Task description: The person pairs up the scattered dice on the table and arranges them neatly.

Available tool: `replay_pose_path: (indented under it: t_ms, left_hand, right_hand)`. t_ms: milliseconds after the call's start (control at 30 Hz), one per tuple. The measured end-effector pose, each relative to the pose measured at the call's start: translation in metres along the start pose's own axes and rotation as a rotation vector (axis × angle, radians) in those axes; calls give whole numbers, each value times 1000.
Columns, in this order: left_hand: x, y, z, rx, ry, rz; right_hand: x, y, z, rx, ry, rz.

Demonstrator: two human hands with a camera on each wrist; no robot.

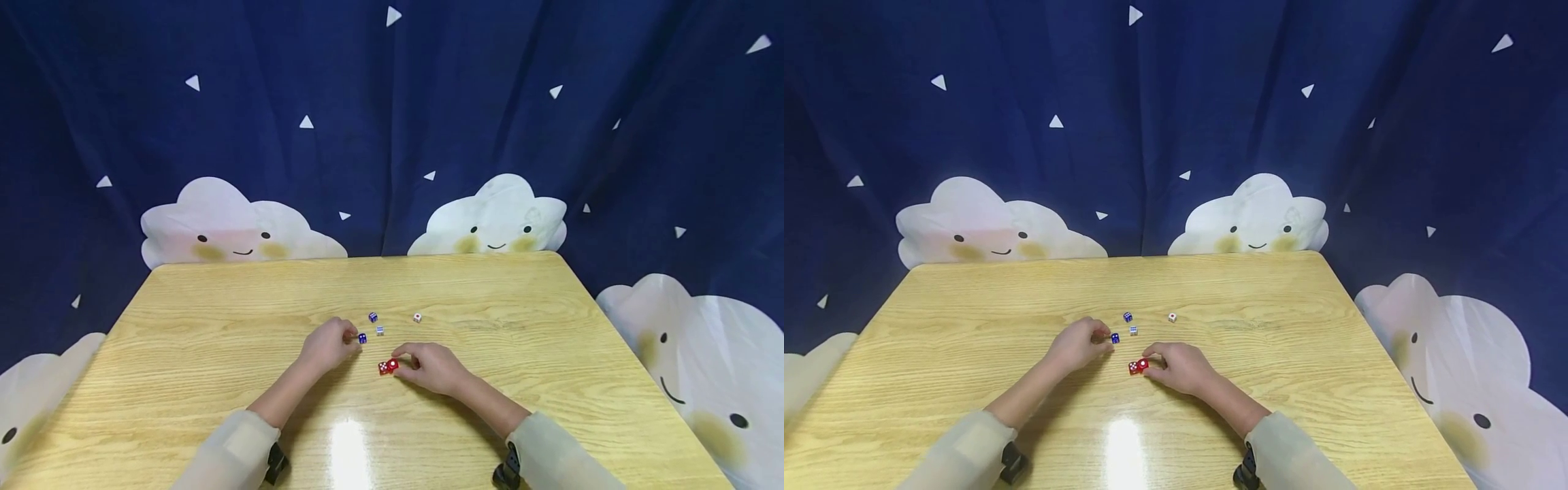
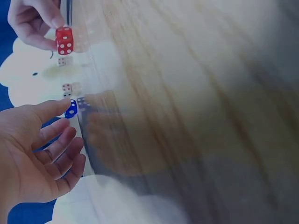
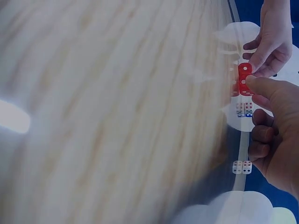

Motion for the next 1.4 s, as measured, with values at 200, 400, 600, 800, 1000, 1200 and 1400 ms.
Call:
replay_pose_path:
  t_ms: [200,400,600,800,1000,1200,1400]
  left_hand:
    - [7,4,4,-8,-23,10]
    - [9,5,3,-5,-22,10]
    - [7,6,2,-13,-31,6]
    - [4,6,0,-32,-7,6]
    - [0,8,-3,-38,11,1]
    - [-1,10,-8,-30,40,10]
    - [-3,11,-12,-32,57,19]
  right_hand:
    - [0,-1,1,0,0,-2]
    - [-1,0,2,19,2,4]
    - [0,2,2,19,-9,4]
    - [0,3,3,16,-5,6]
    - [0,3,2,10,-8,-8]
    - [0,3,1,14,-1,-2]
    - [0,3,1,15,-8,-2]
Point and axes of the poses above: each hand's wrist, its own x-axis towards the middle knuckle, its own y-axis out of the palm, z = x × y, the point moved 4 cm from there along x, towards the middle knuckle, and after that the axes turned 6 degrees about -x, right-handed, at the moved point
